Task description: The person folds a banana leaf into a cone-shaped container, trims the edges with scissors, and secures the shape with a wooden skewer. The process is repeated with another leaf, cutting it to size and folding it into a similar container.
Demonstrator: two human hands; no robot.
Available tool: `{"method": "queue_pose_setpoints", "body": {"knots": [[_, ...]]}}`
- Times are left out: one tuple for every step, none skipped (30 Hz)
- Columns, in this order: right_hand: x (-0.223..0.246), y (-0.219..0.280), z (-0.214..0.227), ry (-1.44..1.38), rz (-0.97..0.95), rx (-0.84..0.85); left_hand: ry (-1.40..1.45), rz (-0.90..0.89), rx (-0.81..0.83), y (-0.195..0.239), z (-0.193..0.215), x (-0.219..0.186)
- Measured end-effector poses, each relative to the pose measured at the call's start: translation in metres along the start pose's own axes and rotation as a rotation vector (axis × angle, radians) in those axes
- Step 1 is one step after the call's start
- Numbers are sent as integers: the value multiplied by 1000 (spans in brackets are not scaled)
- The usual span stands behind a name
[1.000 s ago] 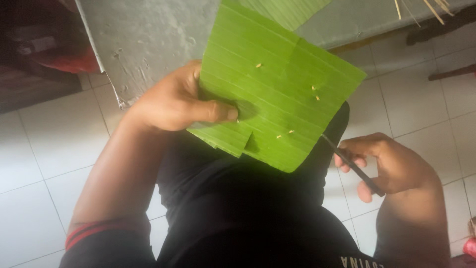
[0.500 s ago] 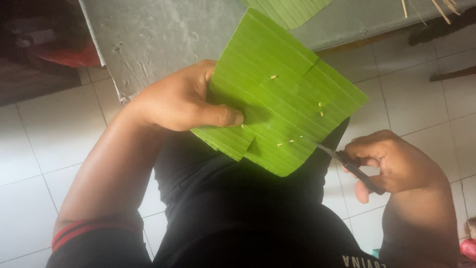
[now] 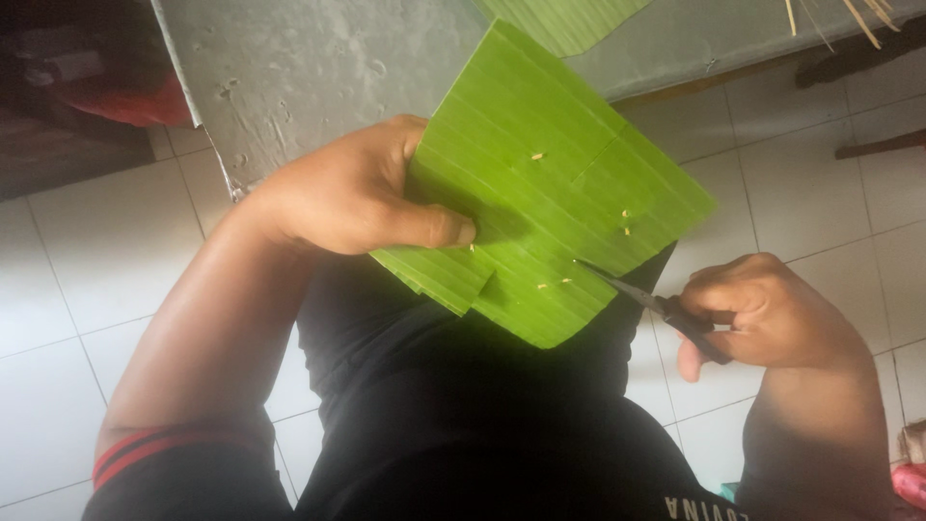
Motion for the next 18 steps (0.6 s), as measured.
{"method": "queue_pose_setpoints", "body": {"knots": [[0, 0, 0, 5, 4, 13, 14, 9, 3, 1, 0, 2], [-1, -1, -1, 8, 9, 26, 27, 19, 5, 2, 0, 5], [-3, -2, -2, 12, 14, 40, 43, 8, -9, 3, 0, 8], [-7, -5, -3, 4, -4, 72, 59, -4, -22, 3, -2, 11], [-11, -8, -5, -4, -21, 105, 74, -15, -35, 3, -4, 14], [-15, -12, -7, -11, -36, 132, 149, -57, -153, 2, -8, 17], [-17, -16, -10, -126, 29, 124, 223, -99, -271, 1, -15, 20], [-19, -22, -13, -239, 95, 115, 297, -144, -387, 0, -18, 22], [-22, -27, -16, -352, 163, 106, 507, -159, -465, -3, -21, 26], [-26, -33, -22, -399, 149, 91, 718, -171, -540, -8, -26, 32], [-30, -39, -30, -445, 135, 76, 929, -181, -613, -13, -29, 37], [-33, -42, -36, -495, 121, 64, 948, -217, -634, -16, -31, 39], [-34, -43, -41, -467, 100, 76, 967, -252, -655, -20, -31, 40], [-35, -43, -44, -436, 77, 89, 987, -291, -677, -23, -32, 42], [-35, -42, -47, -405, 55, 101, 995, -255, -713, -26, -33, 45], [-33, -41, -48, -376, 63, 117, 1002, -219, -752, -29, -34, 48], [-29, -39, -50, -346, 70, 132, 1008, -183, -791, -32, -35, 51], [-25, -37, -53, -318, 75, 148, 1031, -219, -811, -34, -37, 52]]}}
Point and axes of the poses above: each hand's wrist, its own y-axis away from the middle knuckle, its own z-axis out of the back of the hand, x = y × z, the point moved 3 cm from there along -y, towards the middle knuckle, and after that the axes turned 14 degrees about -z, right-handed, at the moved point
